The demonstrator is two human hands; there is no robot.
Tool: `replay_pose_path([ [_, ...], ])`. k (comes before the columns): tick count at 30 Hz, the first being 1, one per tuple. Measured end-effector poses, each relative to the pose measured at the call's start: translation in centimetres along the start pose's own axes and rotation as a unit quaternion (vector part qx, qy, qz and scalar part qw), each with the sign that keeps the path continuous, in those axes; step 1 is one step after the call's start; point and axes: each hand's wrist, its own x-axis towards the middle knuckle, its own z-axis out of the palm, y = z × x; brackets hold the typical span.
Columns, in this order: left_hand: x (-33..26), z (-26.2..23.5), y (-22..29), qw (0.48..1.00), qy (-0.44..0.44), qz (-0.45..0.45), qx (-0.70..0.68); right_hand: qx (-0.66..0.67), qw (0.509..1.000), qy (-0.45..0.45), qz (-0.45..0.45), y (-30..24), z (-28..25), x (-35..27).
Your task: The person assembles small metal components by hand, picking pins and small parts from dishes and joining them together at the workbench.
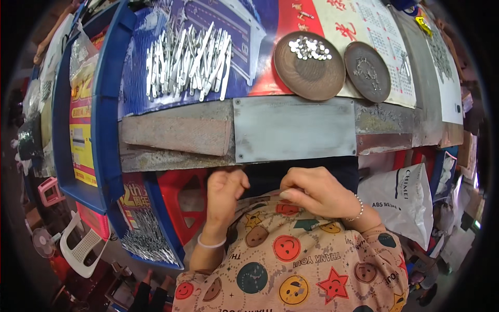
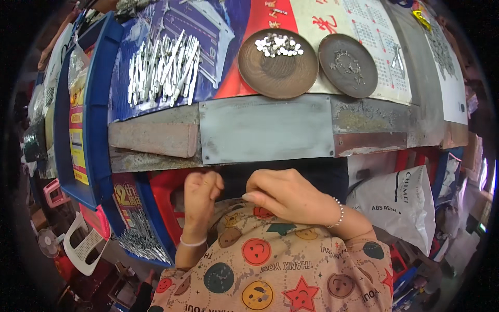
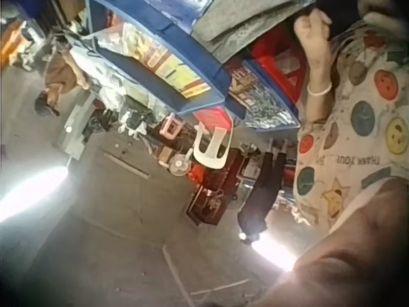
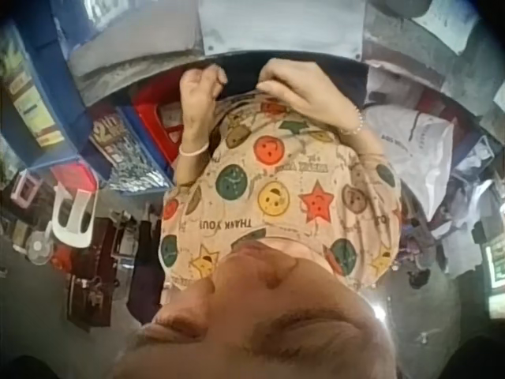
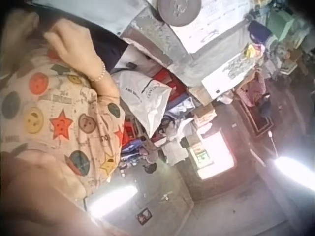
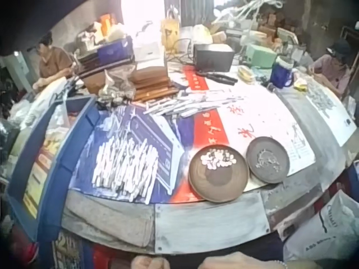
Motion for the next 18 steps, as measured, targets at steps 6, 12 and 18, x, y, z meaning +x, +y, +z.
replay_pose_path([
  [6,-3.4,4.7,1.9,0.998,-0.053,-0.005,0.024,-0.025,0.999,0.023,-0.022,0.4,1.3,-0.6],
  [12,-3.2,7.8,2.9,0.978,-0.061,0.181,0.084,-0.065,0.978,0.169,-0.105,1.2,1.8,-0.6],
  [18,-2.7,8.7,3.2,0.966,-0.115,0.205,0.107,-0.037,0.954,0.248,-0.165,0.3,1.5,-0.4],
])
